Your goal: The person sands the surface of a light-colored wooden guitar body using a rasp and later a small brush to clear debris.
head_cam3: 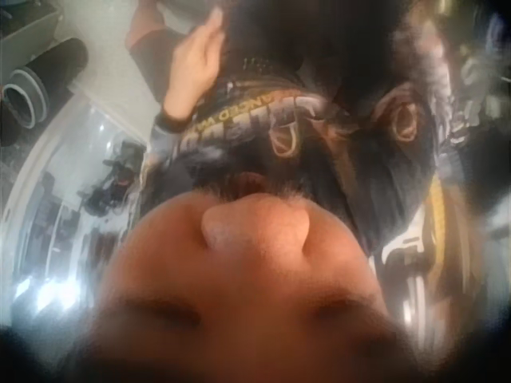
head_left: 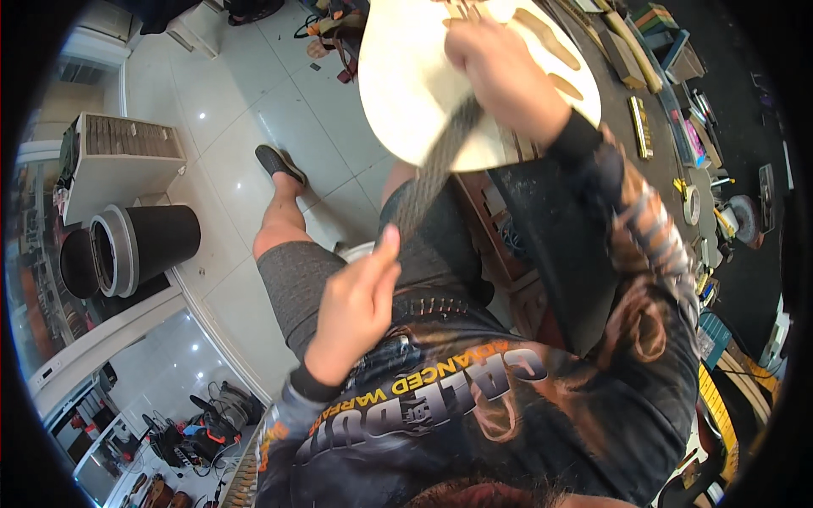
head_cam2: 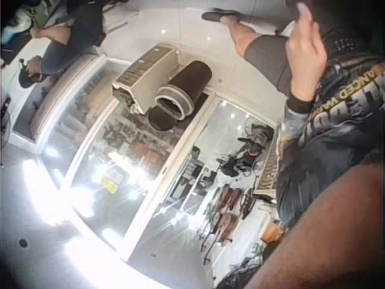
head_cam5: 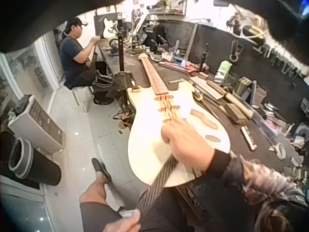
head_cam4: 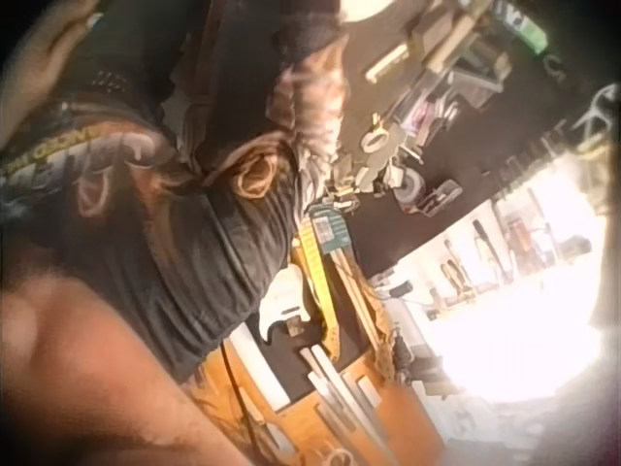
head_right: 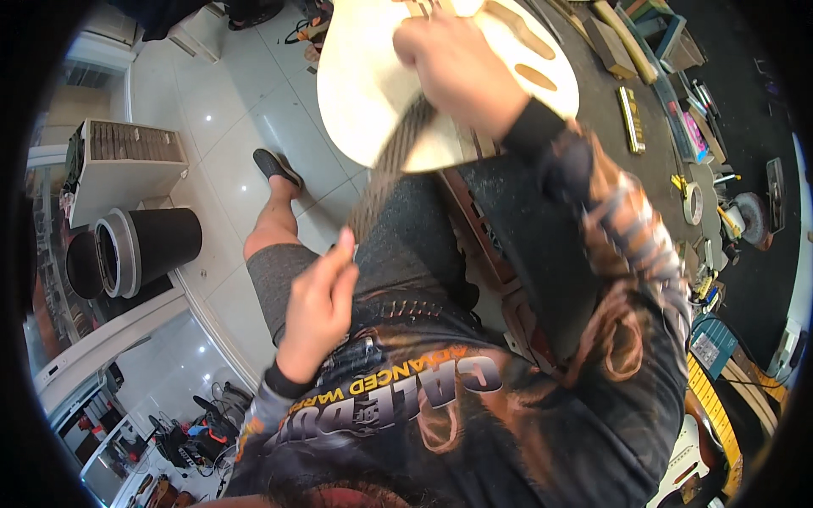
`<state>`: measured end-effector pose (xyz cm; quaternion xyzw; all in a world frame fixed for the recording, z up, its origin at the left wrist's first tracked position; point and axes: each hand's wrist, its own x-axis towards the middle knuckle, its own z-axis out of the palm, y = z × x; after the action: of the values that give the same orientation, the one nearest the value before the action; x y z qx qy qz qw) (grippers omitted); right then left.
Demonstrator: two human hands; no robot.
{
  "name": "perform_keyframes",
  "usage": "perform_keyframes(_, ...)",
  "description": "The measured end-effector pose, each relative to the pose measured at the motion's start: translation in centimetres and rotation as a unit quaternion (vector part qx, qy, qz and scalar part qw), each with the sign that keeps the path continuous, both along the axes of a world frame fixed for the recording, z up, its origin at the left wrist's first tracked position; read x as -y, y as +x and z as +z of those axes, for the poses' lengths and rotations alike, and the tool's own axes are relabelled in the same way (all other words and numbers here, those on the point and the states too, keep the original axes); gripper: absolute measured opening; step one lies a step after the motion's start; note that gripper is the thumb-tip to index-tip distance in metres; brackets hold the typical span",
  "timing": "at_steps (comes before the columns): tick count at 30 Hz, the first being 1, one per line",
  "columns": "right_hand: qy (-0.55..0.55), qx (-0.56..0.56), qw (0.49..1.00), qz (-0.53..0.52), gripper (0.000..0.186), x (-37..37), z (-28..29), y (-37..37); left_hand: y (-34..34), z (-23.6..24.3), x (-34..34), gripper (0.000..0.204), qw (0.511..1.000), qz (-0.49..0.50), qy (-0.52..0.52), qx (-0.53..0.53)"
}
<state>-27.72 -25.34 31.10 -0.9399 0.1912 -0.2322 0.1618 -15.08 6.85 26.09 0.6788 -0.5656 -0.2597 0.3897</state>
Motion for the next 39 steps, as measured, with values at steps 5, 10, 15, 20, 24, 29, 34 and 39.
perform_keyframes(5,0.001,0.045,0.998,-0.032,0.006,4.3,2.1,2.0,1.4,1.0,5.4,0.051,1.000,0.011,-0.019,-0.006)
perform_keyframes(10,-0.075,0.040,0.996,-0.020,0.006,4.0,-1.6,2.4,1.6,0.2,3.9,0.049,0.999,0.027,-0.021,-0.009)
perform_keyframes(15,-0.083,0.056,0.995,-0.015,0.012,2.4,-2.5,-0.2,1.2,0.0,1.8,0.049,0.999,-0.004,-0.041,0.013)
perform_keyframes(20,-0.044,0.069,0.996,-0.025,0.005,6.9,0.4,4.8,2.9,2.2,7.0,0.048,0.997,0.033,0.054,-0.035)
perform_keyframes(24,-0.106,0.020,0.994,-0.024,0.007,0.6,-3.0,1.9,1.7,-0.1,-0.3,0.047,1.000,0.005,-0.003,-0.007)
perform_keyframes(29,-0.126,-0.011,0.991,-0.040,0.007,6.1,-1.6,3.5,3.4,1.1,5.1,0.046,0.999,0.012,-0.031,-0.003)
perform_keyframes(34,-0.054,0.069,0.995,-0.043,0.005,7.8,0.0,6.2,4.7,1.6,7.8,0.036,0.999,0.041,0.013,-0.026)
perform_keyframes(39,-0.070,0.079,0.994,-0.042,0.015,3.4,0.0,2.5,5.3,2.1,7.6,0.037,0.998,0.041,0.030,-0.043)
